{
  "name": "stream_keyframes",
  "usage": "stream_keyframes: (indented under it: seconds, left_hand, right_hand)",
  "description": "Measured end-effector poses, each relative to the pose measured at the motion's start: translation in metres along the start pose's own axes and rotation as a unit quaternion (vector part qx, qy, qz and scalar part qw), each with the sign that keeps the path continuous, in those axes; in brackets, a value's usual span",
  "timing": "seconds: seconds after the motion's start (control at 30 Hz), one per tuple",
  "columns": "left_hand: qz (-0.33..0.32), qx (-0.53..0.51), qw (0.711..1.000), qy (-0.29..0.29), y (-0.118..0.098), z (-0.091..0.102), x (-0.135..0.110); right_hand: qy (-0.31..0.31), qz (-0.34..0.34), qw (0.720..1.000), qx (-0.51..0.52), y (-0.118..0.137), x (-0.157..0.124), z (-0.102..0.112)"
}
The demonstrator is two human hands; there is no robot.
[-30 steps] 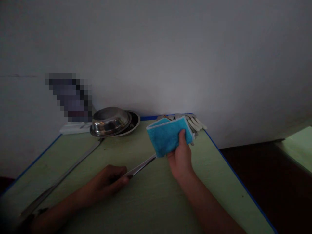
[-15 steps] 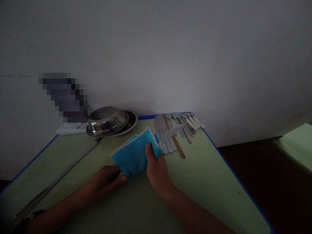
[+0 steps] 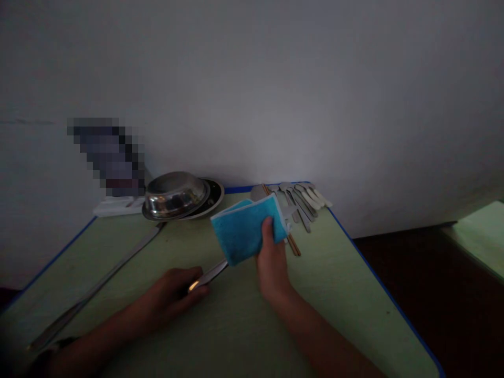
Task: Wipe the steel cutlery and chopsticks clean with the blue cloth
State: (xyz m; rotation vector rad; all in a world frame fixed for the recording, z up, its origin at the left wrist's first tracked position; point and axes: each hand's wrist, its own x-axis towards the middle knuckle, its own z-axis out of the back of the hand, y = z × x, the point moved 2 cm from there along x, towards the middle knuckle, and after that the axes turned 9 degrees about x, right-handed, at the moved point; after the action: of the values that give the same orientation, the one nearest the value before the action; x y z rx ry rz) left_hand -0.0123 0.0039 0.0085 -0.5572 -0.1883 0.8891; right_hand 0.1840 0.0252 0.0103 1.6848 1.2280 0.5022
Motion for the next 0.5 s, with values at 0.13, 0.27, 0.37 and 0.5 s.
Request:
stream_keyframes:
  seconds: [0.13, 0.27, 0.37, 0.5]
  left_hand:
    - [-0.006, -0.013, 1.000, 0.000, 0.000, 0.001, 0.000]
    - [-0.012, -0.023, 1.000, 0.006, -0.002, 0.002, 0.001]
    - [0.000, -0.029, 1.000, 0.010, -0.003, 0.003, 0.002]
    - [0.005, -0.041, 0.999, 0.008, -0.003, 0.003, 0.001]
  right_hand:
    - [0.012, -0.040, 0.995, -0.088, -0.006, -0.011, -0.003]
    - [0.027, -0.049, 0.988, -0.141, -0.006, -0.017, -0.006]
    - [0.031, -0.048, 0.991, -0.123, -0.008, -0.014, -0.006]
    - [0.004, -0.038, 0.998, -0.040, -0.005, -0.001, -0.004]
